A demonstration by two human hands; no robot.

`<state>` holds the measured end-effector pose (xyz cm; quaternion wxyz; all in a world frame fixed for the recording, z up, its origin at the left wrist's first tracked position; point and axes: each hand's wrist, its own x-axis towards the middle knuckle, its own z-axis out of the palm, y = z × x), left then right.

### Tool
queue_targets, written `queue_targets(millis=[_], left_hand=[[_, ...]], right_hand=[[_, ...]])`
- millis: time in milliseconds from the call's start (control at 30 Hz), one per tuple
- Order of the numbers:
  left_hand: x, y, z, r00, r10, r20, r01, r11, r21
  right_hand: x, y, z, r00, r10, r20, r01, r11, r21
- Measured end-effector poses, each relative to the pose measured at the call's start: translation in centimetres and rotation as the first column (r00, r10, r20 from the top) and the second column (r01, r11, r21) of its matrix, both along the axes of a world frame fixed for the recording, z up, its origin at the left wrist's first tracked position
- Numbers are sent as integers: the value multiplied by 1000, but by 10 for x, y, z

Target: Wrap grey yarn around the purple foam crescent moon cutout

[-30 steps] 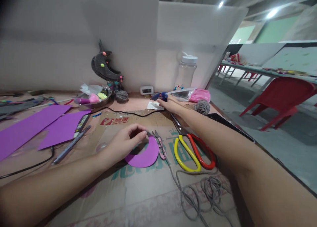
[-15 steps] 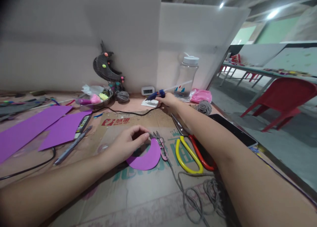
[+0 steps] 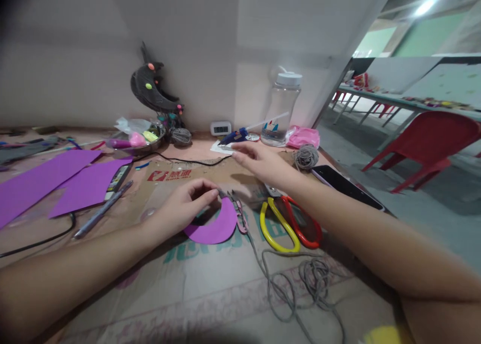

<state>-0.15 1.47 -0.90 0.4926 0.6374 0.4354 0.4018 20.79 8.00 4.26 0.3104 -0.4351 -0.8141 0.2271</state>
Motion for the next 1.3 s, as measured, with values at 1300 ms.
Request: queue_targets(millis=[1300], left_hand=[[-2,-4,3,998,-7,-61,10,999,52]], right_hand=[[0,-50,-31,995,-25,-92,34,994,103]])
